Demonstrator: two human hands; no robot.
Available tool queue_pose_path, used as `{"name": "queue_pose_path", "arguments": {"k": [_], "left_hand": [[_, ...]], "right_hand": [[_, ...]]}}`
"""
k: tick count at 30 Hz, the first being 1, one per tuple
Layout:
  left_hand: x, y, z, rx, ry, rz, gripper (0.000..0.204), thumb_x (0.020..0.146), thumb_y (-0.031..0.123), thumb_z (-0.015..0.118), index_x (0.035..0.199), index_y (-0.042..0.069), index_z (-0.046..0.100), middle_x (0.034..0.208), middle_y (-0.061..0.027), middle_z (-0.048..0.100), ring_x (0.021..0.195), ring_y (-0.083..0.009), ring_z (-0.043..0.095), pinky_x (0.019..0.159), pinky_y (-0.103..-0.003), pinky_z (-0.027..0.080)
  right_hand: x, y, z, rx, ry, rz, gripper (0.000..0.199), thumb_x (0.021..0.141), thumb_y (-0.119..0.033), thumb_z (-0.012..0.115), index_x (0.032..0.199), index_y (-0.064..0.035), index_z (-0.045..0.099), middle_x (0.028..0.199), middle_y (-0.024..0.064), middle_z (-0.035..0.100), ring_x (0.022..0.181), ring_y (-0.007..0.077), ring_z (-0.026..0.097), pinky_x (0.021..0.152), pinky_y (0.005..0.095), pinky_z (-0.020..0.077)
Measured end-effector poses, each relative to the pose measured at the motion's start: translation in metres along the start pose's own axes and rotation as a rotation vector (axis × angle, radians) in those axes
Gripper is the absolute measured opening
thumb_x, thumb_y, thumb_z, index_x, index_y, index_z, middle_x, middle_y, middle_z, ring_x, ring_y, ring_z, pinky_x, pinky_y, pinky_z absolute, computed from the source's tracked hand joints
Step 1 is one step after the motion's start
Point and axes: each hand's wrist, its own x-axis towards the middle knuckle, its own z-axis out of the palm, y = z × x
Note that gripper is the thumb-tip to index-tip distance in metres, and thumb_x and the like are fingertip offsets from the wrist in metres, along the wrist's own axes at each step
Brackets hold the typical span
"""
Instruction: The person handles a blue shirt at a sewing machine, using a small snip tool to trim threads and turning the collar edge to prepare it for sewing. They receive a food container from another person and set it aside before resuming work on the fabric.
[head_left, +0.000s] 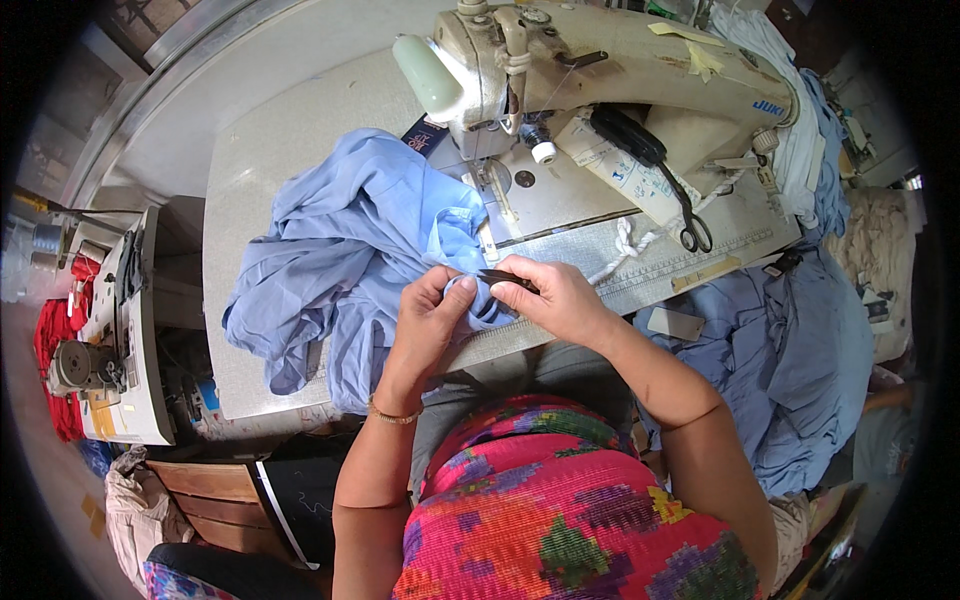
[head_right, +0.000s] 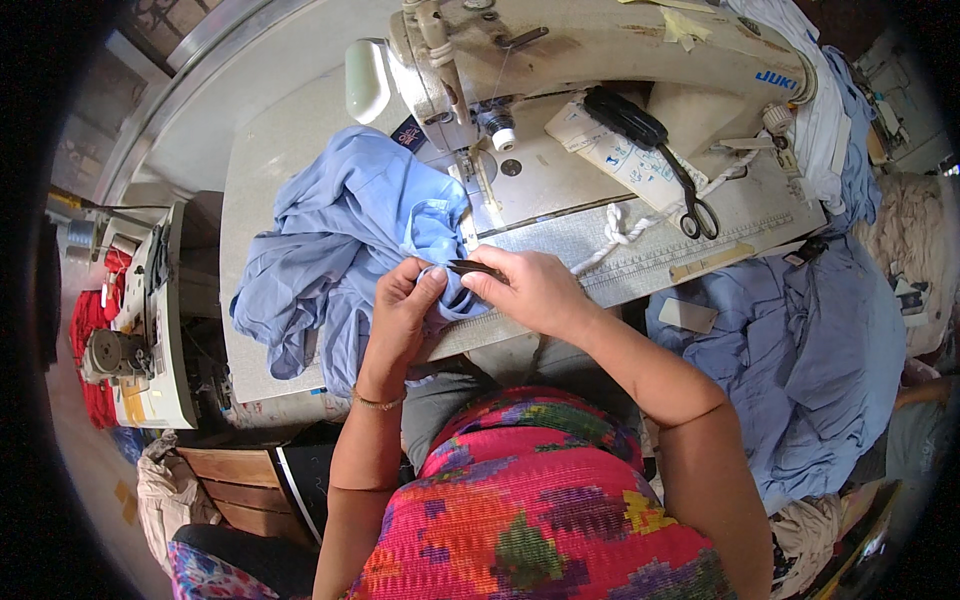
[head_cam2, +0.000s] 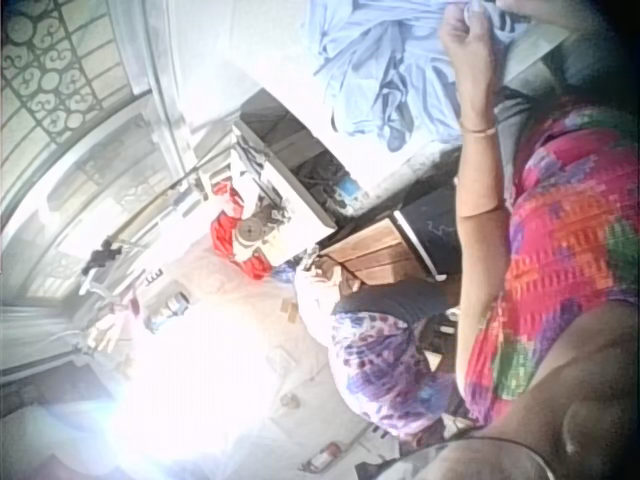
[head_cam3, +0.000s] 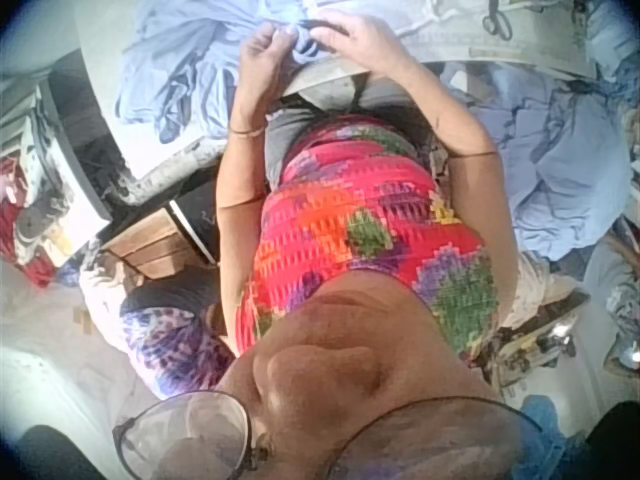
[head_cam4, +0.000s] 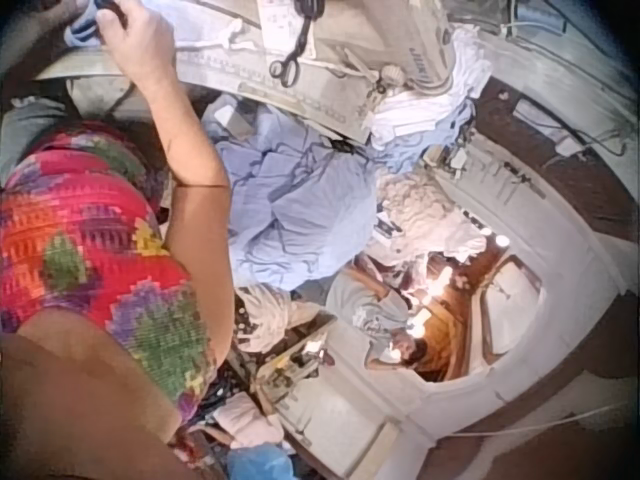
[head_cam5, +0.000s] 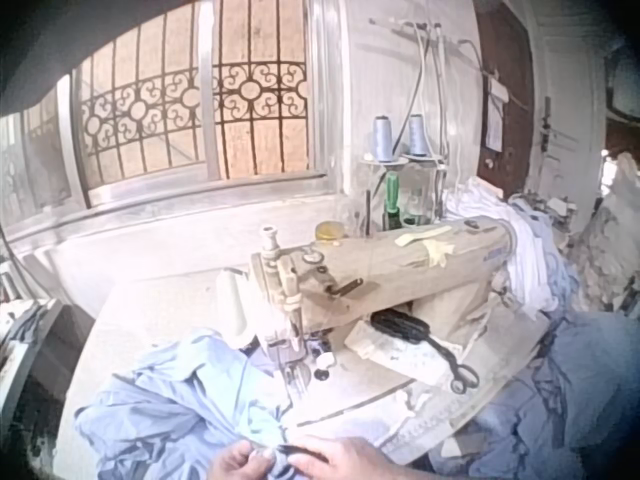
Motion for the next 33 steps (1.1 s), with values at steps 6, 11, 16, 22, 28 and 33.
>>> {"name": "queue_pose_path", "arguments": {"k": [6, 11, 16, 22, 28, 33], "left_hand": [[0.001, 0.000, -0.001, 0.033, 0.018, -0.009, 0.013, 0.086, 0.012, 0.055, 0.085, 0.001, 0.060, 0.073, 0.0048, 0.054, 0.063, -0.0012, 0.043, 0.054, -0.017, 0.035], [0.002, -0.004, -0.005, 0.013, 0.008, -0.026, 0.012, 0.086, 0.012, 0.055, 0.085, 0.001, 0.060, 0.073, 0.0050, 0.054, 0.063, -0.0012, 0.042, 0.054, -0.017, 0.035], [0.002, -0.001, -0.002, 0.019, 0.004, -0.014, 0.012, 0.086, 0.012, 0.056, 0.086, 0.001, 0.060, 0.074, 0.0047, 0.054, 0.064, -0.0013, 0.043, 0.055, -0.017, 0.035], [0.001, 0.002, -0.002, 0.090, 0.000, -0.011, 0.013, 0.086, 0.013, 0.056, 0.086, 0.000, 0.061, 0.073, 0.0050, 0.054, 0.063, -0.0012, 0.043, 0.055, -0.017, 0.035], [0.002, 0.001, -0.001, 0.054, 0.019, -0.007, 0.013, 0.086, 0.013, 0.056, 0.082, 0.001, 0.060, 0.071, 0.0061, 0.053, 0.063, -0.0007, 0.041, 0.054, -0.017, 0.033], [0.001, 0.004, -0.001, 0.109, 0.040, -0.001, 0.021, 0.088, 0.015, 0.053, 0.070, 0.006, 0.054, 0.066, 0.0095, 0.043, 0.059, 0.0001, 0.033, 0.049, -0.017, 0.027]], "right_hand": [[-0.002, -0.003, 0.004, -0.476, 0.232, -0.288, 0.017, 0.081, -0.024, 0.059, 0.088, -0.0075, 0.057, 0.067, 0.0084, 0.058, 0.058, 0.0245, 0.056, 0.053, 0.0330, 0.0422], [0.000, -0.003, 0.003, -0.629, 0.235, -0.392, 0.015, 0.080, -0.022, 0.059, 0.086, -0.0087, 0.057, 0.069, 0.0080, 0.060, 0.060, 0.0260, 0.058, 0.054, 0.0347, 0.0432], [0.005, 0.001, 0.000, -0.323, 0.092, -0.207, 0.018, 0.081, -0.024, 0.058, 0.088, -0.0070, 0.057, 0.068, 0.0108, 0.059, 0.062, 0.0287, 0.058, 0.055, 0.0363, 0.0435], [0.008, 0.005, -0.005, 0.009, -0.094, 0.007, 0.023, 0.083, -0.030, 0.054, 0.092, -0.0088, 0.057, 0.070, 0.0144, 0.059, 0.066, 0.0335, 0.058, 0.057, 0.0404, 0.0439], [0.005, 0.004, 0.004, -0.498, 0.215, -0.360, 0.017, 0.081, -0.027, 0.057, 0.087, -0.0108, 0.056, 0.068, 0.0065, 0.059, 0.061, 0.0252, 0.057, 0.055, 0.0356, 0.0435], [0.007, 0.005, 0.005, -0.573, 0.267, -0.429, 0.015, 0.079, -0.024, 0.058, 0.087, -0.0117, 0.056, 0.067, 0.0033, 0.057, 0.058, 0.0223, 0.055, 0.055, 0.0324, 0.0424]]}}
